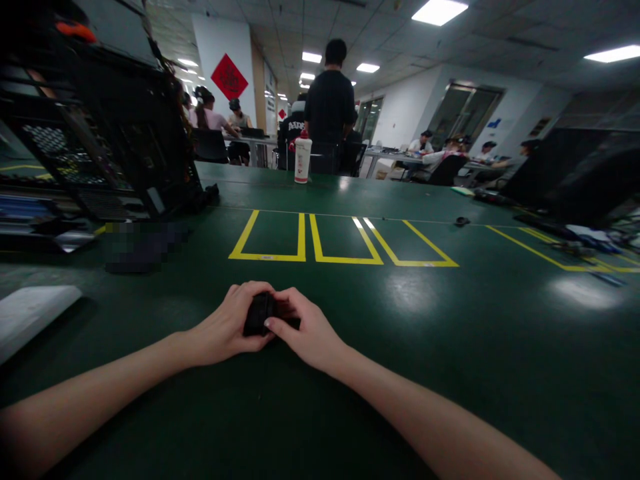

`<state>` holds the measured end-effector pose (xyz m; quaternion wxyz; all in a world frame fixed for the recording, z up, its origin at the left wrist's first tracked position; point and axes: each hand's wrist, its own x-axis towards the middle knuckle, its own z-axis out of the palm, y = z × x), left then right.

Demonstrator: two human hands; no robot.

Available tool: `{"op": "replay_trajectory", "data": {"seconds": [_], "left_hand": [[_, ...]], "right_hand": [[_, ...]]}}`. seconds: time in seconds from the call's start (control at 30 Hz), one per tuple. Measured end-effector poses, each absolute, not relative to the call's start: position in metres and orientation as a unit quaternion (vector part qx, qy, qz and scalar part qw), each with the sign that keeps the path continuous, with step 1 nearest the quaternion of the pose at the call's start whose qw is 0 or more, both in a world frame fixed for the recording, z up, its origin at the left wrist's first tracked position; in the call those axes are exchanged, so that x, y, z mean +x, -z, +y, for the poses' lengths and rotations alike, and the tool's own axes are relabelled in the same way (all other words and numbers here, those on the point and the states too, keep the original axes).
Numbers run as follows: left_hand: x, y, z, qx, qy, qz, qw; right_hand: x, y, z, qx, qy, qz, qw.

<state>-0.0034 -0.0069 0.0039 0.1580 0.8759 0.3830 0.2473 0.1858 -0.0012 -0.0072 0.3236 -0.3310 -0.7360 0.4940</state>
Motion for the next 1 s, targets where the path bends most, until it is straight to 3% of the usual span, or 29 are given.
{"op": "replay_trajectory", "data": {"seconds": [0.3, 1.0], "left_hand": [[-0.0026, -0.0042, -0.0061, 0.877, -0.247, 0.38, 0.158], [-0.0028, -0.0048, -0.0063, 0.876, -0.236, 0.386, 0.167]], "right_hand": [[0.1837, 0.01, 0.0005, -0.337, -0.462, -0.739, 0.355], [0.1863, 0.0071, -0.0004, -0.33, -0.431, -0.774, 0.326]]}}
